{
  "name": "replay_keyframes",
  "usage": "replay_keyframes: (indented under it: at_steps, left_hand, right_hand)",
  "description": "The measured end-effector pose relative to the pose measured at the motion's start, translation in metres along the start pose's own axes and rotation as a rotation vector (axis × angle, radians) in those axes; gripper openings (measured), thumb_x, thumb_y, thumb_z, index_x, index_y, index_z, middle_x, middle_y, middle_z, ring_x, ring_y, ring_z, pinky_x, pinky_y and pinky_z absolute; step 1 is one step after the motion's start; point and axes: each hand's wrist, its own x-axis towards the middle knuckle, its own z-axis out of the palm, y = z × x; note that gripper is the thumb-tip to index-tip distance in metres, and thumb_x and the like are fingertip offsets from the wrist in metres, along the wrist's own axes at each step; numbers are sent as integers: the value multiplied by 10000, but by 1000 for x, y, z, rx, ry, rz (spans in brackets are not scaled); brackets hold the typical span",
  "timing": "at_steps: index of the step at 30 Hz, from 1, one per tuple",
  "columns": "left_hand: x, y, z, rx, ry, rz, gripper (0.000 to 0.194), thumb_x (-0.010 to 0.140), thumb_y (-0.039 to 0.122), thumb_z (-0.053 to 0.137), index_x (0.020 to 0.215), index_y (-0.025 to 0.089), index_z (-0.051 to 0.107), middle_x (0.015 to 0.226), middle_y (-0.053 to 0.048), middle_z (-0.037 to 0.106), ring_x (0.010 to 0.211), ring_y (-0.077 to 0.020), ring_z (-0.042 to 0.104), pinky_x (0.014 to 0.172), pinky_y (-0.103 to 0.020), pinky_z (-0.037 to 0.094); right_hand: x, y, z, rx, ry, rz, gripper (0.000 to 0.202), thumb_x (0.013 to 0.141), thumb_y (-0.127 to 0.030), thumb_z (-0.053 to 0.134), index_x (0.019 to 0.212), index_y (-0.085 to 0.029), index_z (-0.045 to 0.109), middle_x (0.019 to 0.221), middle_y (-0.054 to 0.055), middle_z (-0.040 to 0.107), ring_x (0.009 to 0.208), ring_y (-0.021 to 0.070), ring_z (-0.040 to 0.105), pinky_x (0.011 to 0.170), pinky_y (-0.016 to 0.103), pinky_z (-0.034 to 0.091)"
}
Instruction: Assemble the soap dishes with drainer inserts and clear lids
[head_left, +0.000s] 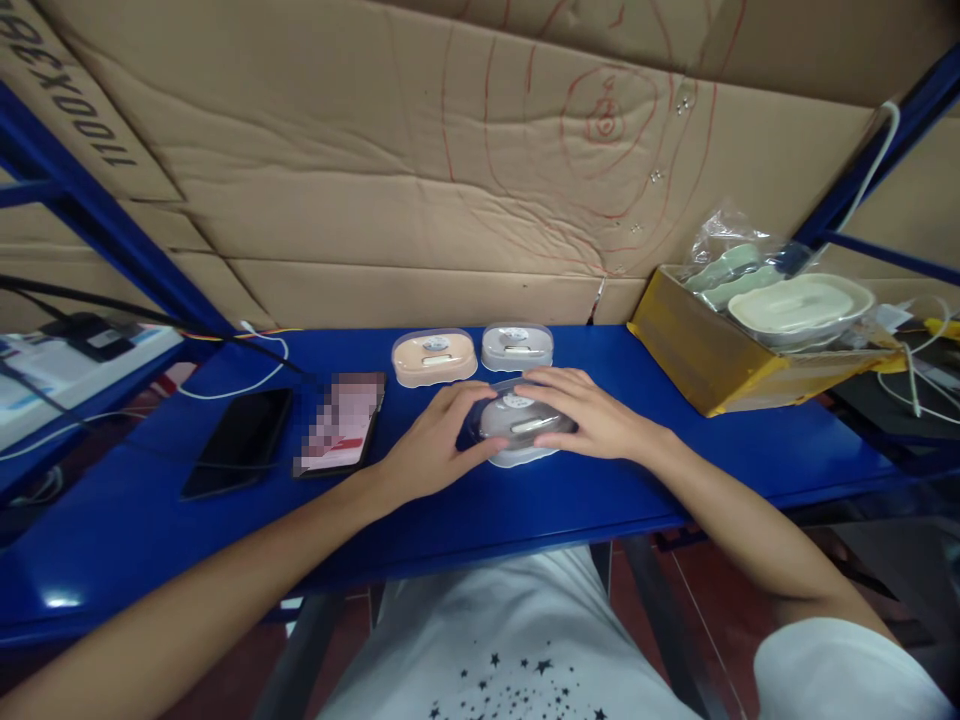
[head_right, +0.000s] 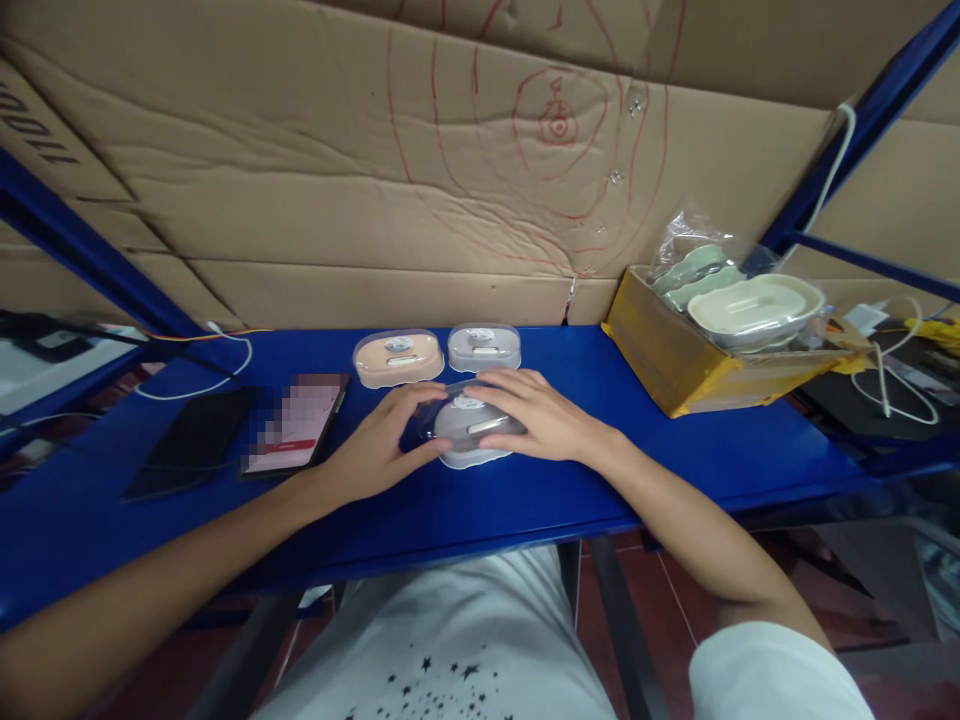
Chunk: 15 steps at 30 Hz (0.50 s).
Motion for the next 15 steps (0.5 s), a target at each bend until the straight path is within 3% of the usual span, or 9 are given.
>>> replay_keyframes:
  at_steps: [7, 15]
  left_hand:
    - [-1, -2, 10, 63, -160, -21, 802, 974, 599, 745, 1624, 282, 397, 1659, -173, 491, 1542, -390, 475, 1237, -610, 412]
    - [-2, -3, 10, 86, -192, -22, 761, 1020, 573, 691, 1648, 286, 372, 1673, -173, 480, 1575, -362, 444, 1251, -584, 392]
  right_hand:
    - [-5, 9, -10, 68, -2, 53, 569, 1024, -529, 704, 1540, -301, 625, 1536, 131, 661, 1435, 328, 614, 1196, 581, 484]
    - [-5, 8, -8, 30, -87, 87, 514, 1039, -507, 687, 1500, -290, 624, 1464, 128, 663, 1374, 315, 620, 1172, 557, 452]
